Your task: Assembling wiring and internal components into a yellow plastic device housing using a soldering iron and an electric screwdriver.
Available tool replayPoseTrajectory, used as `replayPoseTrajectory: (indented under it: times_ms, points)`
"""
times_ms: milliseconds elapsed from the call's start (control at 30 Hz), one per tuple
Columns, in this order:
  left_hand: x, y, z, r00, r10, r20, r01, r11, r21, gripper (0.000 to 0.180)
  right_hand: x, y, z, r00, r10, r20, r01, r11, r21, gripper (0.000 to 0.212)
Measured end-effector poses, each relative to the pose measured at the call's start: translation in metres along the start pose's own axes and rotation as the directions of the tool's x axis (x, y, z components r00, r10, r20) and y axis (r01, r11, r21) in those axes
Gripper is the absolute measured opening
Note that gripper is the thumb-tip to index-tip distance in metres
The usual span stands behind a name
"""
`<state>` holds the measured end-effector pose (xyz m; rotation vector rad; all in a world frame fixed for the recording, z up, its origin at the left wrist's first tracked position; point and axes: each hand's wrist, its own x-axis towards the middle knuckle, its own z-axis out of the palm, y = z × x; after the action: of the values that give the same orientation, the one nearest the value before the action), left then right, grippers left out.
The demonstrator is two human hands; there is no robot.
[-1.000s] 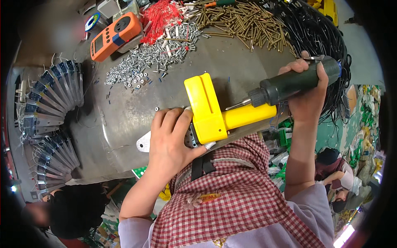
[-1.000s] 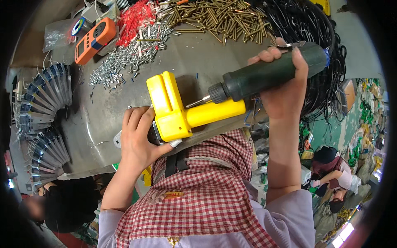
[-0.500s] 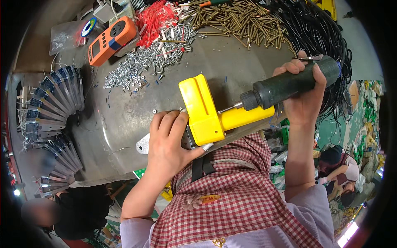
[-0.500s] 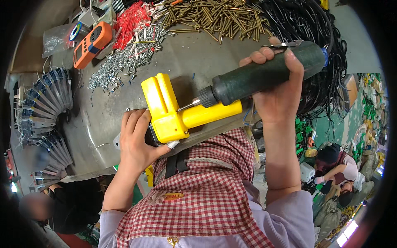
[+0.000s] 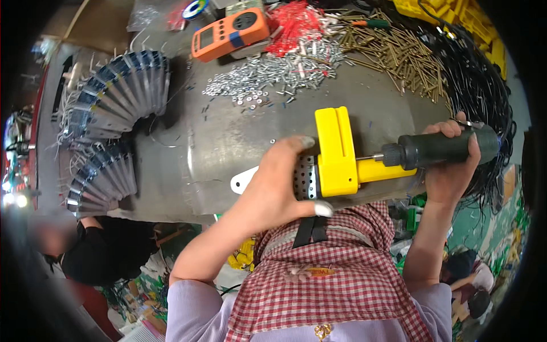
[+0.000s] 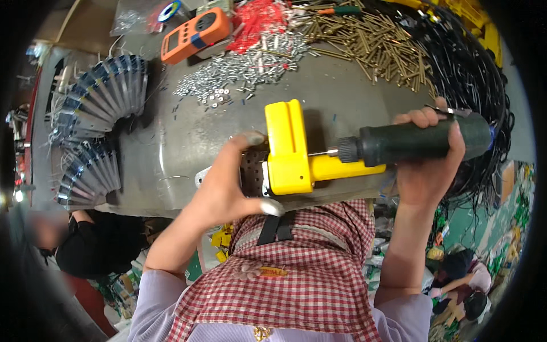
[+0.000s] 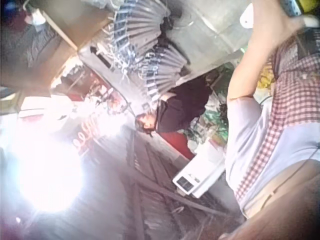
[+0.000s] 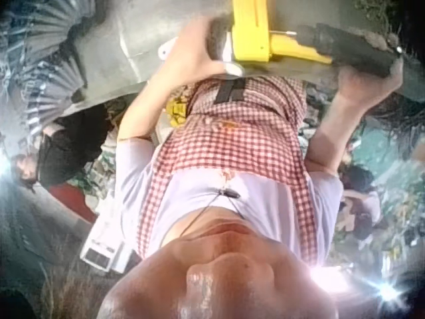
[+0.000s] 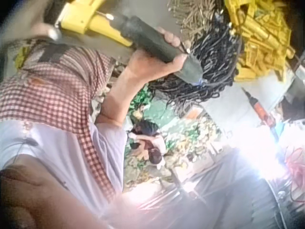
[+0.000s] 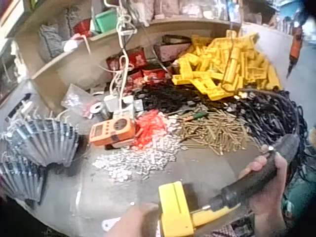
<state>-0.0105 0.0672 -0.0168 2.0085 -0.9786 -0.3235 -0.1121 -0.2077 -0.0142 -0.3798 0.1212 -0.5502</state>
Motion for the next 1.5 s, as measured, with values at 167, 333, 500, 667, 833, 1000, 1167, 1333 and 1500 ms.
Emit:
replayPoseTrajectory:
  times_ms: [167,333,500,667,833,1000,1167,1333,1500]
  points:
    - [0.027,-0.040,-0.044,0.907,-0.159,-0.389,0.285,0.913,0.291,0.017,0.000,0.006,-0.003,1.000,0.015,-0.011,-0.016,1.000,-0.022,0.042]
    - [0.041,-0.054,-0.051,0.979,0.192,-0.071,-0.077,0.668,0.740,0.019,0.002,0.007,-0.001,0.999,0.030,-0.025,-0.031,0.999,-0.019,0.042]
    - [0.044,-0.048,-0.057,0.956,0.278,0.090,-0.237,0.557,0.796,0.015,0.003,0.006,-0.002,0.999,0.032,-0.020,-0.033,0.999,-0.013,0.041]
    - [0.029,-0.041,-0.048,0.984,0.172,-0.055,-0.103,0.786,0.609,0.020,0.003,0.005,-0.004,0.999,0.024,-0.021,-0.024,1.000,0.008,0.040]
    - [-0.014,-0.013,-0.009,0.973,0.017,-0.229,-0.018,1.000,-0.004,0.017,0.001,0.009,-0.005,0.999,0.035,-0.002,-0.035,0.999,0.013,0.041]
    - [-0.017,-0.014,-0.001,0.965,-0.153,-0.213,0.138,0.987,-0.083,0.017,-0.001,0.011,-0.013,0.999,0.018,-0.030,-0.018,1.000,0.014,0.040]
    - [-0.016,-0.018,0.002,0.968,-0.073,-0.240,0.048,0.993,-0.109,0.016,-0.003,0.011,-0.021,1.000,0.014,-0.020,-0.013,0.998,0.066,0.038]
    - [-0.016,-0.022,0.003,0.970,-0.015,-0.244,-0.003,0.997,-0.072,0.016,0.000,0.015,-0.012,1.000,0.003,-0.001,-0.003,0.999,0.035,0.037]
    - [-0.014,-0.019,0.004,0.961,-0.013,-0.276,-0.014,0.996,-0.093,0.019,0.001,0.016,-0.002,1.000,-0.019,0.017,0.019,1.000,0.016,0.036]
